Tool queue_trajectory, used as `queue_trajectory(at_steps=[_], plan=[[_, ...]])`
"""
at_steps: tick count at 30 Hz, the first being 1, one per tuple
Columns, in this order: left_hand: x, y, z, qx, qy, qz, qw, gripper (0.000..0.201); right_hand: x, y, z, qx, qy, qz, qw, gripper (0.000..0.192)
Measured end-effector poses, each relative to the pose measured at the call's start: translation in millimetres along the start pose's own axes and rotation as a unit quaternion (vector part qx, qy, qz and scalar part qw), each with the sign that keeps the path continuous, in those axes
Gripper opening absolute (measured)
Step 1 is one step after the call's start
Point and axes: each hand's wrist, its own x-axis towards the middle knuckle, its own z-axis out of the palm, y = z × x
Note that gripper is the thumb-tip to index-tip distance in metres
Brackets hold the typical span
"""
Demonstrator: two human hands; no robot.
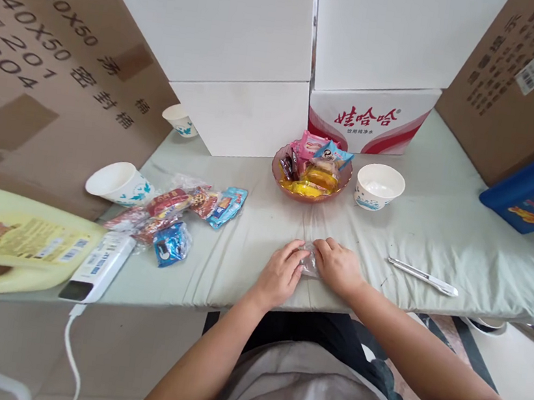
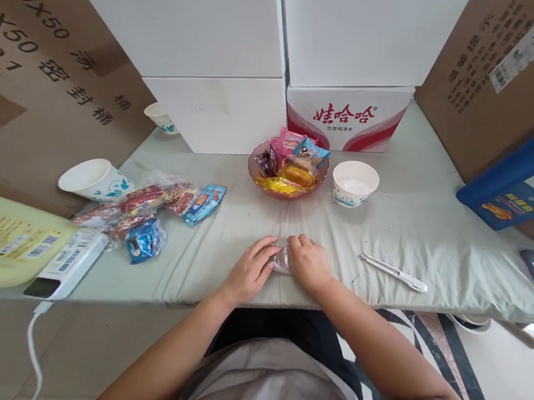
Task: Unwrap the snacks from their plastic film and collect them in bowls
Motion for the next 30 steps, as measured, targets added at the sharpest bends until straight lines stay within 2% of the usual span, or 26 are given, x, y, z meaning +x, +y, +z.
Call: queue_trajectory(at_steps=[2,5,7,9,11,13,15,17,20,23,25,27,30], plan=[[1,2,-0.1,0.030,-0.005,-0.013,0.999,0.027,-1,5,0,-0.003,0.037,0.001,0.999,0.027],[2,4,0.1,0.059,-0.007,-0.020,0.998,0.026,-5,14,-2,-0.004,0.134,0.014,0.991,0.024],[3,5,0.7,0.054,-0.005,-0.010,0.998,0.025,-11,15,-3,0.011,0.173,-0.024,0.985,0.027],[2,4,1.9,0.049,0.006,-0.007,0.999,0.023,-20,12,0,0.024,0.152,-0.118,0.981,0.033],[0,2,3.4,0.056,0.042,-0.029,0.997,0.021,-28,6,7,0.018,0.092,-0.195,0.976,0.051],[-2,-1,4.5,0.062,0.103,-0.068,0.990,0.024,-34,1,15,0.005,0.038,-0.208,0.977,0.073],[-3,-2,4.7,0.054,0.155,-0.093,0.982,0.025,-36,-2,19,0.001,-0.002,-0.190,0.982,0.080],[-4,-3,4.1,0.039,0.175,-0.094,0.979,0.021,-34,-2,20,0.006,-0.029,-0.175,0.984,0.077],[-3,-3,3.2,0.031,0.169,-0.084,0.982,0.013,-32,-4,15,0.015,-0.049,-0.167,0.985,0.073],[-3,-3,2.7,0.032,0.159,-0.086,0.983,0.011,-39,-10,9,0.022,-0.040,-0.173,0.984,0.066],[-3,-4,2.0,0.034,0.147,-0.083,0.985,0.012,-48,-11,6,0.034,-0.024,-0.191,0.981,0.053],[-3,-4,1.1,0.036,0.134,-0.074,0.988,0.012,-57,-5,1,0.060,-0.016,-0.227,0.972,0.041],[-2,-3,-0.1,0.037,0.112,-0.062,0.991,0.012,-53,22,-18,0.106,0.010,-0.259,0.960,0.031]])
